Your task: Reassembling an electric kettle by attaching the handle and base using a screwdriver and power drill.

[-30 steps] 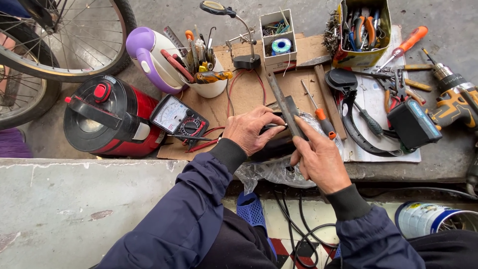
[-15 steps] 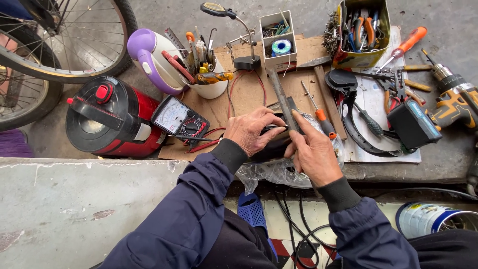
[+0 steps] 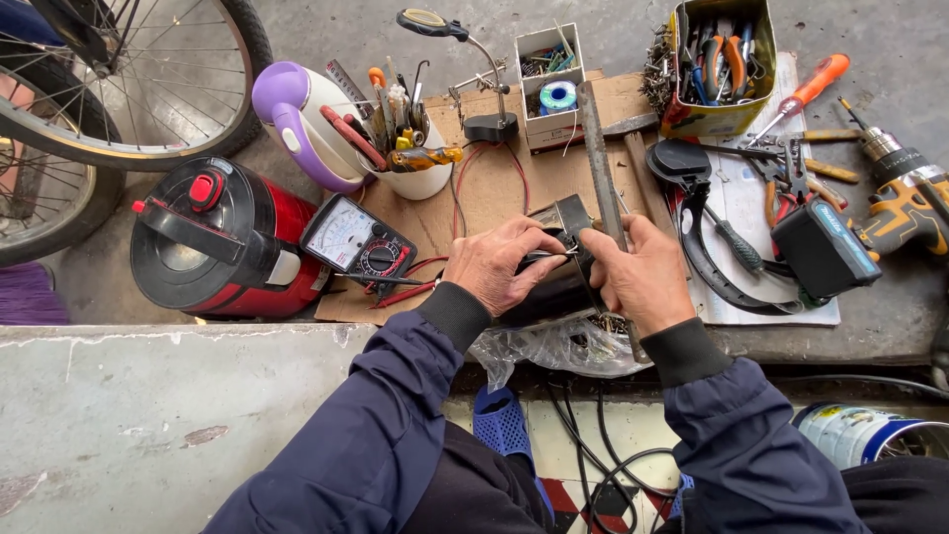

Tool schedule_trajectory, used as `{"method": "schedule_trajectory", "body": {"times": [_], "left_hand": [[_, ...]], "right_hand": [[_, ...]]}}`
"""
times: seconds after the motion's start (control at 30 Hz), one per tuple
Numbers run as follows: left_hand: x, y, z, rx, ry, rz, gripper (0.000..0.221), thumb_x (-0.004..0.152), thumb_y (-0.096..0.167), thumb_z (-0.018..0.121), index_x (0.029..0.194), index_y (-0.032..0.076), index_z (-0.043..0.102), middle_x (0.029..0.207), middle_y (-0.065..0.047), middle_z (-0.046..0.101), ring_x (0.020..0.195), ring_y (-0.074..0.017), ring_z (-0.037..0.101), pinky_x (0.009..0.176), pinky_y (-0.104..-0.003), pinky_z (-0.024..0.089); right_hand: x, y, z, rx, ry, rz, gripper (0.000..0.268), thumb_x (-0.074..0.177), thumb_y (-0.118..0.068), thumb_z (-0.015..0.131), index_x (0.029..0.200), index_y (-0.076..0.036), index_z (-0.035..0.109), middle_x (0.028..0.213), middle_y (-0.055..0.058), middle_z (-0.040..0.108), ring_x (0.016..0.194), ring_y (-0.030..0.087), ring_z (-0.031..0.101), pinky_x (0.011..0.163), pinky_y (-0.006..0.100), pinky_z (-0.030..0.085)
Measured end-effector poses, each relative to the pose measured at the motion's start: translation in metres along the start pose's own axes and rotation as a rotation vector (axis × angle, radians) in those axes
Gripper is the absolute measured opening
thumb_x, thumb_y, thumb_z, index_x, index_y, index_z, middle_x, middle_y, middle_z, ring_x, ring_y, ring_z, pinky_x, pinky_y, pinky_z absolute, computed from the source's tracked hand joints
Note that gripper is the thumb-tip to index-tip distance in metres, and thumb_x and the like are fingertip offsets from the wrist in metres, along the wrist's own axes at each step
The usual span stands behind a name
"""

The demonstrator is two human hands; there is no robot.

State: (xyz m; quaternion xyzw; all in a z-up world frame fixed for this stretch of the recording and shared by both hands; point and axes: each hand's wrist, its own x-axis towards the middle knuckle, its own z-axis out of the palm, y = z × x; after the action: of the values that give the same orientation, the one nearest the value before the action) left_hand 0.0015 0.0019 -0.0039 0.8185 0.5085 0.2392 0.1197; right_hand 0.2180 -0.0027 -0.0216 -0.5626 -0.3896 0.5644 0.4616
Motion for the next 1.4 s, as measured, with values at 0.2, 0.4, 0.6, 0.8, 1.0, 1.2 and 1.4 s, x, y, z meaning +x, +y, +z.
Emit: {"method": "schedule_trajectory", "body": {"times": [0.2,0.4,0.6,0.8,1.0,1.2,1.4], "left_hand": [[-0.001,0.006,-0.007,-0.003,-0.004,0.004,0.011,0.103,0.049,0.074,0.111,0.042,0.074,0.119,0.011,0.072,0.105,-0.0254,0.082,0.086,-0.040,0.066],[-0.001,0.005,-0.003,0.012,-0.015,0.013,0.010,0.104,0.048,0.074,0.111,0.041,0.073,0.119,0.011,0.072,0.104,-0.0238,0.081,0.086,-0.039,0.066],[-0.002,0.010,-0.009,0.029,-0.036,0.017,0.009,0.104,0.048,0.073,0.111,0.042,0.073,0.119,0.013,0.070,0.104,-0.0221,0.081,0.086,-0.037,0.065],[-0.003,0.010,-0.010,0.028,-0.041,0.013,0.010,0.103,0.048,0.074,0.111,0.042,0.073,0.120,0.013,0.071,0.104,-0.0228,0.081,0.085,-0.038,0.066],[-0.001,0.022,-0.022,0.021,-0.057,0.016,0.009,0.104,0.047,0.073,0.110,0.039,0.073,0.119,0.011,0.071,0.106,-0.0234,0.081,0.086,-0.038,0.066],[-0.001,0.016,-0.014,0.021,-0.041,0.020,0.009,0.104,0.047,0.074,0.108,0.040,0.073,0.118,0.011,0.071,0.107,-0.0222,0.081,0.087,-0.037,0.066],[-0.001,0.017,-0.013,0.023,-0.044,0.032,0.009,0.104,0.047,0.073,0.108,0.039,0.073,0.118,0.010,0.071,0.107,-0.0219,0.080,0.086,-0.037,0.066]], "right_hand": [[-0.009,-0.031,0.008,-0.138,0.020,0.044,0.045,0.091,-0.021,0.090,0.121,0.002,0.065,0.053,0.017,0.063,0.028,0.018,0.052,0.023,0.028,0.034],[0.009,-0.009,0.001,-0.503,0.063,0.096,0.053,0.087,-0.041,0.091,0.124,-0.010,0.070,0.051,0.008,0.067,0.033,0.021,0.062,0.034,0.033,0.046],[0.017,-0.064,-0.002,-0.833,-0.107,0.168,0.075,0.094,-0.052,0.087,0.138,0.006,0.068,0.084,0.027,0.081,0.087,0.039,0.082,0.085,0.054,0.064],[0.010,-0.085,0.000,-0.608,-0.244,0.269,0.090,0.094,-0.045,0.088,0.150,0.017,0.052,0.064,0.019,0.069,0.036,0.018,0.054,0.031,0.033,0.041],[0.005,-0.046,-0.019,-0.284,-0.178,0.200,0.042,0.094,-0.030,0.087,0.109,0.003,0.066,0.056,0.017,0.061,0.032,0.017,0.050,0.029,0.029,0.034],[0.003,-0.055,-0.016,-0.298,-0.156,0.241,0.048,0.088,-0.031,0.094,0.107,0.001,0.064,0.055,0.017,0.061,0.032,0.015,0.048,0.030,0.027,0.033],[0.005,-0.068,-0.011,-0.491,-0.155,0.226,0.047,0.085,-0.033,0.093,0.106,0.001,0.067,0.054,0.019,0.064,0.031,0.018,0.050,0.031,0.030,0.035]]}}
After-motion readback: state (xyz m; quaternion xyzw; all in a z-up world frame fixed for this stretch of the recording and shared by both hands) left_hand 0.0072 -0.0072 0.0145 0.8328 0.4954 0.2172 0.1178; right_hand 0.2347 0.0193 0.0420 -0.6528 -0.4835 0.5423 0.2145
